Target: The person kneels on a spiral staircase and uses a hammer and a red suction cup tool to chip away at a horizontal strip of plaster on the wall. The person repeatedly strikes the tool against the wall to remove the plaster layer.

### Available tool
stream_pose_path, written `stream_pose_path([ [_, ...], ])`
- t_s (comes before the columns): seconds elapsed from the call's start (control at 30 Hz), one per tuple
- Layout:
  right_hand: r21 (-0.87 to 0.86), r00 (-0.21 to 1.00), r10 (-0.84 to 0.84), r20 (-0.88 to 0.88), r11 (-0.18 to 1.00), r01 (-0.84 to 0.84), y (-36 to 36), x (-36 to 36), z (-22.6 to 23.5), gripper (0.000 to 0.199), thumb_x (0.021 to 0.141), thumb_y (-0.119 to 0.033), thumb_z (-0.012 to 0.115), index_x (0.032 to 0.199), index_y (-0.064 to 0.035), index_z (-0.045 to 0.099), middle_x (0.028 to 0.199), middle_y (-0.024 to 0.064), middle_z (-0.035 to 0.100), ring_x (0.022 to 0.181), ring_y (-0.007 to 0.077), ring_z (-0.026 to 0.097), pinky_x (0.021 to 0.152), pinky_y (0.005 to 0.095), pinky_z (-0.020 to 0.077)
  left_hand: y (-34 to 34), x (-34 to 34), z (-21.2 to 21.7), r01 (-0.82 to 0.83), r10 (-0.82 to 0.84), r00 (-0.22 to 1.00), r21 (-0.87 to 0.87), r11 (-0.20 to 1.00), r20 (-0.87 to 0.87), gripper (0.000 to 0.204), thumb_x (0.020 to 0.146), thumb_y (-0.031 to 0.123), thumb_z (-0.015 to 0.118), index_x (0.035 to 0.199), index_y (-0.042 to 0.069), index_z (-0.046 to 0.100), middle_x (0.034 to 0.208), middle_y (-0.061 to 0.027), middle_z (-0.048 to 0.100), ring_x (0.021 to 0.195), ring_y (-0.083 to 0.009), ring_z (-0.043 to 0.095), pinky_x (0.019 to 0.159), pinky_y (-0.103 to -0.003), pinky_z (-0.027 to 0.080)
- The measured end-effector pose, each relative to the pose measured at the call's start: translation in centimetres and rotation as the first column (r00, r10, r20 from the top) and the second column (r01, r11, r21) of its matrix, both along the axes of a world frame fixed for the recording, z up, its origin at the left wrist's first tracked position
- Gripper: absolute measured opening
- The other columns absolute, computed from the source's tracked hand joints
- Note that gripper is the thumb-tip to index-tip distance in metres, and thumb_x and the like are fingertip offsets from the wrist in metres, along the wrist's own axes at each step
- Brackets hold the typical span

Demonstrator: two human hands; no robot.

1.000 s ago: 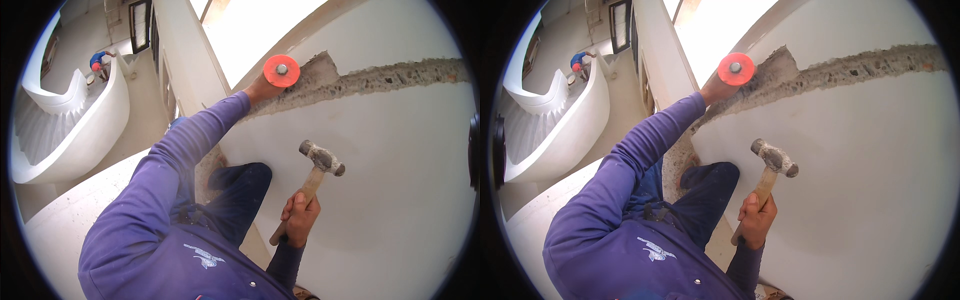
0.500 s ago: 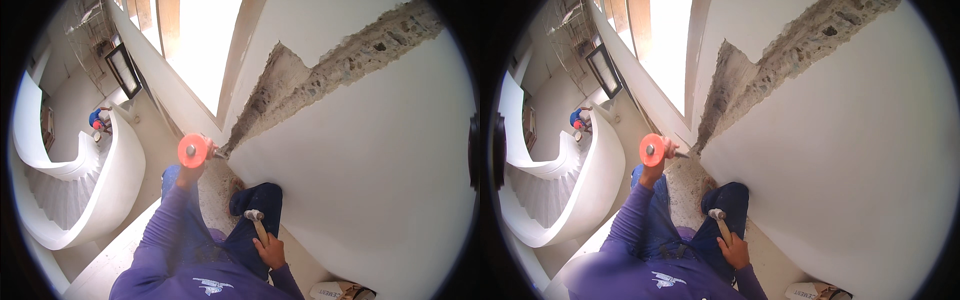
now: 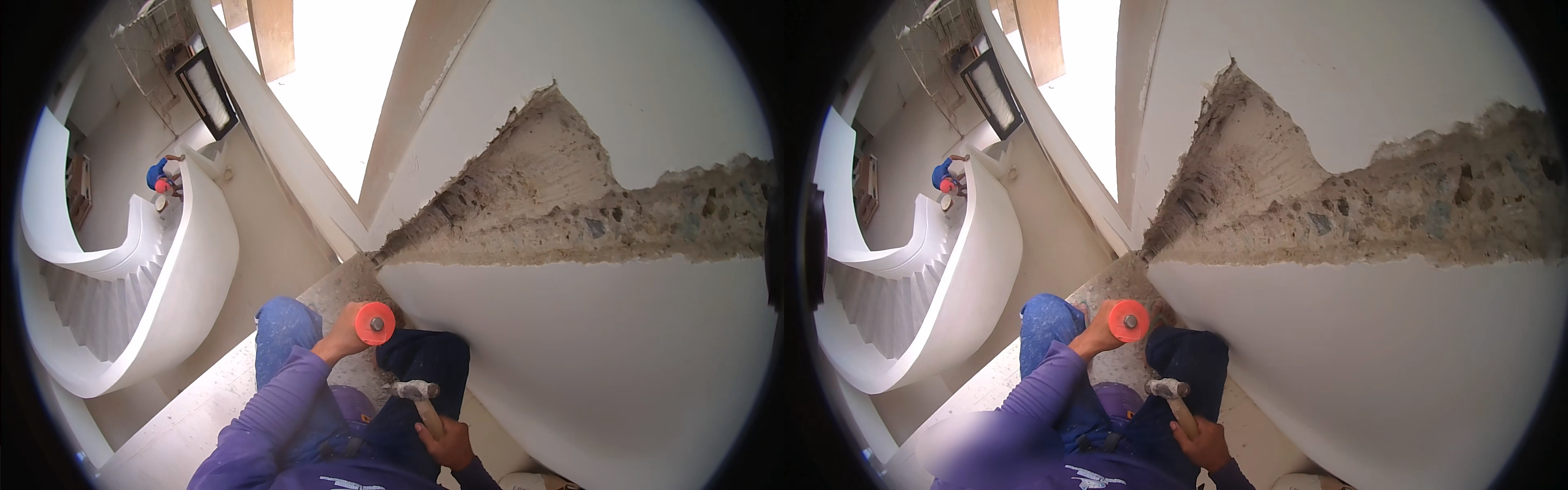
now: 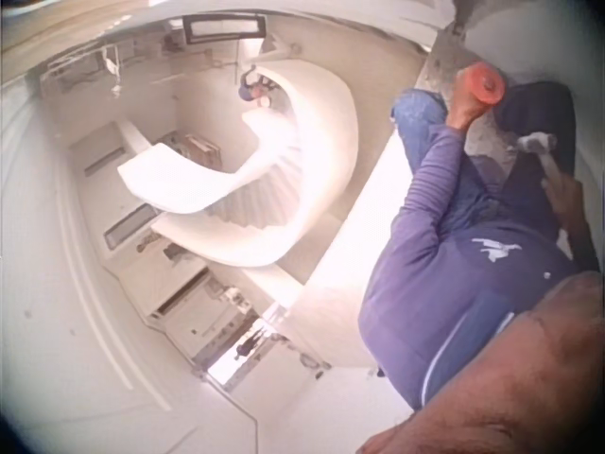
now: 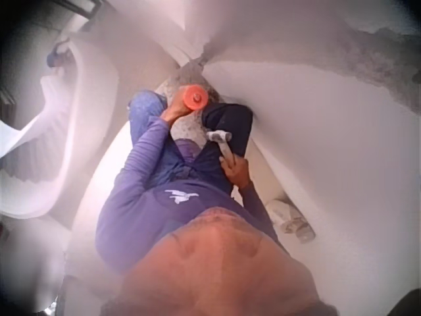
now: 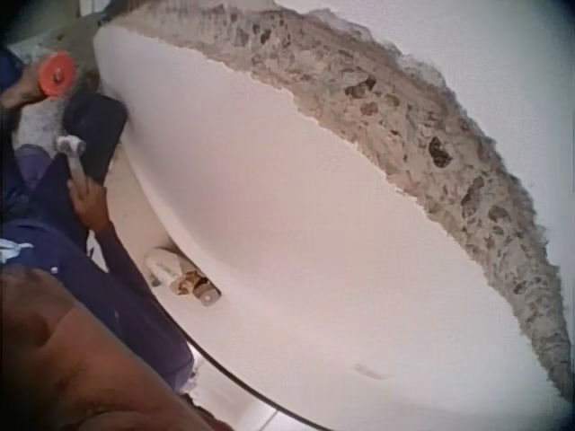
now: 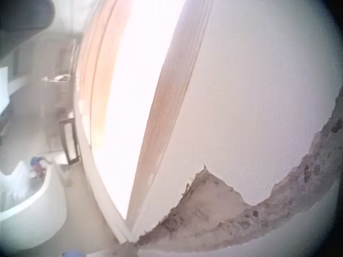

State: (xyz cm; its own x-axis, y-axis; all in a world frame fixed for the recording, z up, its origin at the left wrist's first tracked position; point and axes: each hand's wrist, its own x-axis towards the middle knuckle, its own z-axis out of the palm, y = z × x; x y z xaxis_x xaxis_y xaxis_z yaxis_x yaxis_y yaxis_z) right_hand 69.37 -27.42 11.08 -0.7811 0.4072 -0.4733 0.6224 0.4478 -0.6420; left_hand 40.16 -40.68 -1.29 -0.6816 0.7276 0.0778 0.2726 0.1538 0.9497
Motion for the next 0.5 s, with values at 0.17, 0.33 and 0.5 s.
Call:
stream_pose_path([
  [0.17, -0.062, 0.998, -0.035, 0.054, 0.997, 0.038, -0.2, -1.2, 1.1, 0.034, 0.088, -0.032, 0.081, 0.082, 0.0007, 0.071, 0.061, 0.0148, 0.065, 0.055, 0.0223, 0.066, 0.055, 0.0372, 0.0504, 0.3, 0.5, -1.8, 0.071, -0.09, 0.989, -0.154, 0.986, -0.117, 0.025, 0.074, 0.017, 0.083, 0.09, 0.004, 0.069, 0.083, -0.0193, 0.069, 0.079, -0.0409, 0.068, 0.066, -0.044, 0.054],
  [0.33, -0.067, 0.999, -0.046, 0.024, 0.997, 0.047, -0.4, -1.6, 1.3, 0.033, 0.089, -0.029, 0.08, 0.078, 0.0003, 0.07, 0.058, 0.0129, 0.062, 0.052, 0.0194, 0.063, 0.053, 0.0362, 0.0483, 0.0, 0.6, -0.4, 0.09, -0.107, 0.991, -0.186, 0.978, -0.083, 0.022, 0.074, 0.019, 0.08, 0.084, 0.003, 0.068, 0.083, -0.0221, 0.068, 0.081, -0.0453, 0.066, 0.068, -0.049, 0.053],
  [0.5, -0.042, 1.0, -0.006, 0.017, 0.999, 0.007, -0.4, -1.0, 0.9, 0.034, 0.091, -0.028, 0.079, 0.079, 0.0021, 0.07, 0.059, 0.0132, 0.064, 0.052, 0.0195, 0.064, 0.052, 0.0363, 0.0488, -0.5, 0.7, 0.2, 0.082, -0.091, 0.994, -0.129, 0.988, -0.061, 0.02, 0.074, 0.016, 0.08, 0.084, 0.003, 0.069, 0.085, -0.021, 0.068, 0.083, -0.043, 0.065, 0.072, -0.048, 0.053],
])
